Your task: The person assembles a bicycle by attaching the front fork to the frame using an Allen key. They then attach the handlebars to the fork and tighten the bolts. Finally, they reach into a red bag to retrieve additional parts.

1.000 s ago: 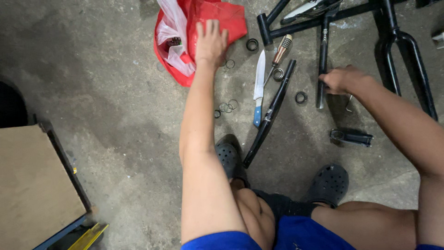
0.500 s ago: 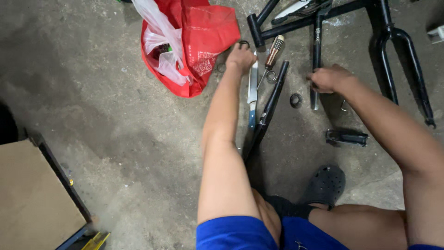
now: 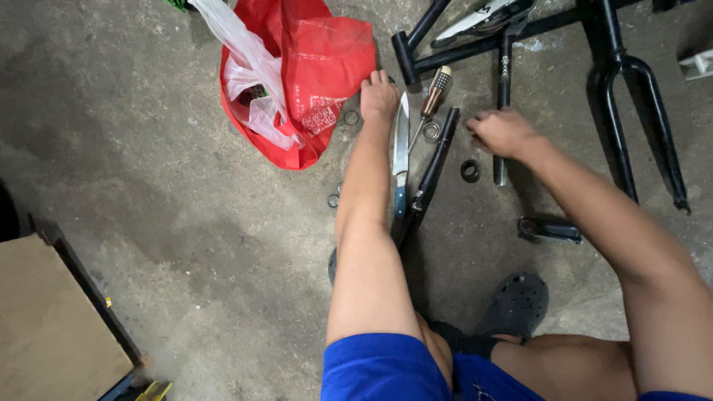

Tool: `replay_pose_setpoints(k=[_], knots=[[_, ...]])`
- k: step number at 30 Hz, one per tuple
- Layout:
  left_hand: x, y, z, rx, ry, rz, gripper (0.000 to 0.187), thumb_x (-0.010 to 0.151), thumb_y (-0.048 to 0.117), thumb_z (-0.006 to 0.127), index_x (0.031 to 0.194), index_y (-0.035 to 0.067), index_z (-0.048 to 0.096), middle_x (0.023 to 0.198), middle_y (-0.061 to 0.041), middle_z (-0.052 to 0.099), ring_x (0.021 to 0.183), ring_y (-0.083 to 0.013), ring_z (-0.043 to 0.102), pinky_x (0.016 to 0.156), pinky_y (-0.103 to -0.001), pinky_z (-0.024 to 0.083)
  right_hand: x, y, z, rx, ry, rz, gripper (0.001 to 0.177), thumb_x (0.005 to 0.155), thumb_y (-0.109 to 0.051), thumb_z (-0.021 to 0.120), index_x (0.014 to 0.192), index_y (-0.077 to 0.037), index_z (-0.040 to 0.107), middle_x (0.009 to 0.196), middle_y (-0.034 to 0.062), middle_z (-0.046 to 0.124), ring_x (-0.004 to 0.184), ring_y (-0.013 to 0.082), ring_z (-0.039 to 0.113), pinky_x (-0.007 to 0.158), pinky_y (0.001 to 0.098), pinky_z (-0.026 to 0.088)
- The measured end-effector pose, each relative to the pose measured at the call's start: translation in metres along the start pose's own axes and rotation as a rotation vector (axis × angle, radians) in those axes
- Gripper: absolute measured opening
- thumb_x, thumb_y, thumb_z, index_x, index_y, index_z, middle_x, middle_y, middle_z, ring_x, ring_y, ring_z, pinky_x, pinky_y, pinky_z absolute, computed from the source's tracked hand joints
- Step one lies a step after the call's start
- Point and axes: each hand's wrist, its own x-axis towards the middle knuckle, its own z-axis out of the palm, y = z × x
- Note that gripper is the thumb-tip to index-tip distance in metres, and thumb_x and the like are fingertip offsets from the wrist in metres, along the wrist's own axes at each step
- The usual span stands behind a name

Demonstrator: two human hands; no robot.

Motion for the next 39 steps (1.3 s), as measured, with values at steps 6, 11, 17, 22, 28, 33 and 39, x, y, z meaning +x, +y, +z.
replay_pose_setpoints(k=[6,11,17,22,28,33,39], knots=[[-0.011,-0.004,0.012,0.029,0.116,0.077,0.03,0.097,0.018,0.054,0.117,0.008,0.074,0.127,-0.01,0.064,0.123,-0.0292,0.053,0.09,-0.048,0.048,0.018,-0.022,0.007,0.127,0.261,-0.064,0.045,0.092,-0.034,0.068,0.129,-0.008,0.062,0.128,0.0173,0.062,0.122,0.033,0.06,0.109,0.0526,0.046],[-0.016,-0.006,0.021,-0.004,0.153,0.125,0.03,0.094,0.017,0.053,0.115,0.007,0.073,0.122,-0.009,0.068,0.123,-0.0285,0.055,0.094,-0.052,0.049,0.023,-0.038,-0.002,0.08,0.3,-0.096,0.044,0.091,-0.037,0.07,0.122,-0.007,0.062,0.123,0.0175,0.063,0.123,0.0353,0.058,0.106,0.0546,0.045],[-0.035,-0.021,0.023,-0.08,0.168,0.158,0.025,0.095,0.015,0.055,0.11,0.009,0.073,0.123,-0.008,0.068,0.123,-0.0268,0.059,0.089,-0.046,0.055,0.027,-0.036,-0.002,0.056,0.255,-0.105,0.043,0.091,-0.037,0.07,0.124,-0.011,0.062,0.122,0.0171,0.063,0.123,0.0358,0.058,0.107,0.0537,0.046],[-0.047,-0.042,0.026,-0.175,0.219,0.173,0.022,0.09,0.016,0.061,0.109,0.01,0.07,0.122,-0.01,0.067,0.122,-0.0284,0.062,0.088,-0.043,0.058,0.027,-0.026,0.006,0.052,0.183,-0.068,0.043,0.092,-0.038,0.068,0.126,-0.012,0.061,0.124,0.015,0.064,0.125,0.0349,0.058,0.108,0.0546,0.046],[-0.044,-0.057,0.048,-0.255,0.235,0.142,0.023,0.091,0.013,0.062,0.113,0.006,0.067,0.127,-0.019,0.063,0.105,-0.0312,0.071,0.081,-0.042,0.06,0.03,-0.019,0.011,0.065,0.147,-0.056,0.044,0.092,-0.037,0.068,0.127,-0.011,0.06,0.128,0.0141,0.063,0.127,0.0355,0.056,0.105,0.057,0.046],[-0.029,-0.062,0.067,-0.265,0.356,0.171,0.018,0.104,0.01,0.057,0.118,0.005,0.067,0.122,-0.023,0.067,0.106,-0.0316,0.072,0.09,-0.041,0.06,0.027,-0.019,0.007,0.055,0.161,-0.064,0.044,0.094,-0.036,0.066,0.129,-0.011,0.059,0.131,0.0148,0.063,0.127,0.036,0.057,0.107,0.0557,0.047],[-0.053,-0.066,0.012,-0.506,0.199,0.083,0.029,0.082,0.002,0.07,0.111,0.005,0.067,0.119,-0.019,0.068,0.105,-0.0374,0.069,0.088,-0.046,0.057,0.021,-0.024,-0.004,-0.012,0.076,-0.036,0.05,0.092,-0.037,0.067,0.134,-0.011,0.058,0.134,0.0149,0.062,0.13,0.0333,0.056,0.111,0.0567,0.044]])
